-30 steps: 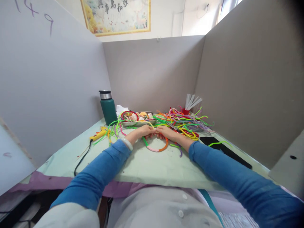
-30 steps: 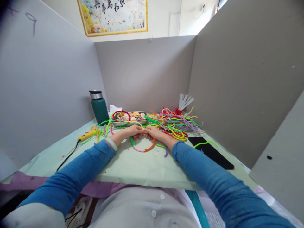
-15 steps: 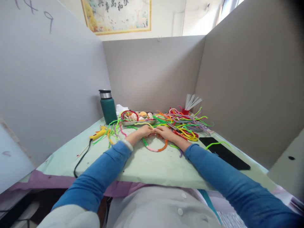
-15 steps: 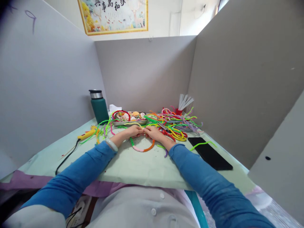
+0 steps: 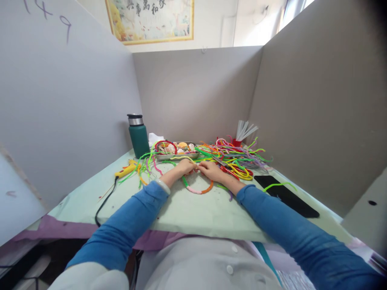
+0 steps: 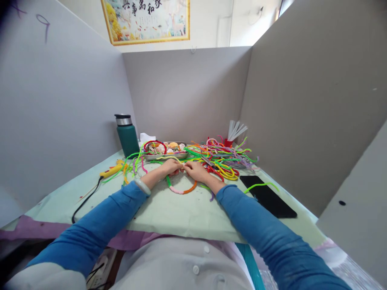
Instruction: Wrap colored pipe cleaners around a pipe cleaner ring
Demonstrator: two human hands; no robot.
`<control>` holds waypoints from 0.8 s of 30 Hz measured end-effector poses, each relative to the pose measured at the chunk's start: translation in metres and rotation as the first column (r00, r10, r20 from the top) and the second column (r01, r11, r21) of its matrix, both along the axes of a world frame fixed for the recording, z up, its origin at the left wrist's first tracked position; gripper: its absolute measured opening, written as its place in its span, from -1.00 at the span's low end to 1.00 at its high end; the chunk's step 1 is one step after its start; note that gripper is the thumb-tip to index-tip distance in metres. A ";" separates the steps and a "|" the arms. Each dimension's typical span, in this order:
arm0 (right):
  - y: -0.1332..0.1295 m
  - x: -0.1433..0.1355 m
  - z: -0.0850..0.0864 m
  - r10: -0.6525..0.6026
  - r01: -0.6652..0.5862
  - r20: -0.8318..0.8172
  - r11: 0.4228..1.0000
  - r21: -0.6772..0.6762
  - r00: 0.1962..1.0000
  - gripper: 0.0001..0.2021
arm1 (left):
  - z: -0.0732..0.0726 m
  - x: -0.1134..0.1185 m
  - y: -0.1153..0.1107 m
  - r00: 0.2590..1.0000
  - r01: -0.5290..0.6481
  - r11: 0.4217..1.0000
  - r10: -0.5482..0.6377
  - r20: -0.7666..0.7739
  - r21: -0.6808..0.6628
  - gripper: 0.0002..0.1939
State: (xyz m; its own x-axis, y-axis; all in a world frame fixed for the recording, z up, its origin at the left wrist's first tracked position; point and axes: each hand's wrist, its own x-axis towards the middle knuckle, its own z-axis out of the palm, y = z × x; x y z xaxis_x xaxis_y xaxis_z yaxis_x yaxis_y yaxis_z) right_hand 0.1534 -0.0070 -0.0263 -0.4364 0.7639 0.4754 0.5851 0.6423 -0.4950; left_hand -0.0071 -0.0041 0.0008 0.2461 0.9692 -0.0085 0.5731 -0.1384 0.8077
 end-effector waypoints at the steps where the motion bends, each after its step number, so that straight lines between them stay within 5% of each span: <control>1: 0.000 0.000 0.000 -0.004 0.004 -0.011 1.000 -0.006 1.000 -0.75 | 0.000 -0.001 0.000 1.000 0.008 0.999 -0.007 -0.009 0.036 -0.77; 7: 0.003 0.001 -0.002 -0.038 0.030 -0.132 0.997 -0.064 0.991 -0.78 | 0.003 -0.007 0.004 0.971 0.025 0.922 0.070 -0.229 0.387 -0.75; 12: 0.008 0.004 -0.004 -0.063 0.024 -0.263 0.988 -0.150 0.963 -0.79 | 0.003 -0.006 0.004 0.947 0.158 0.743 0.073 -0.313 0.651 -0.79; 17: 0.012 0.006 -0.007 -0.046 -0.007 -0.330 0.987 -0.158 0.943 -0.81 | 0.000 -0.005 0.003 0.914 0.280 0.650 0.045 -0.404 0.706 -0.76; 24: 0.013 0.006 -0.009 -0.034 -0.004 -0.327 0.993 -0.116 0.944 -0.79 | 0.000 -0.002 0.003 0.895 0.312 0.667 0.031 -0.444 0.676 -0.75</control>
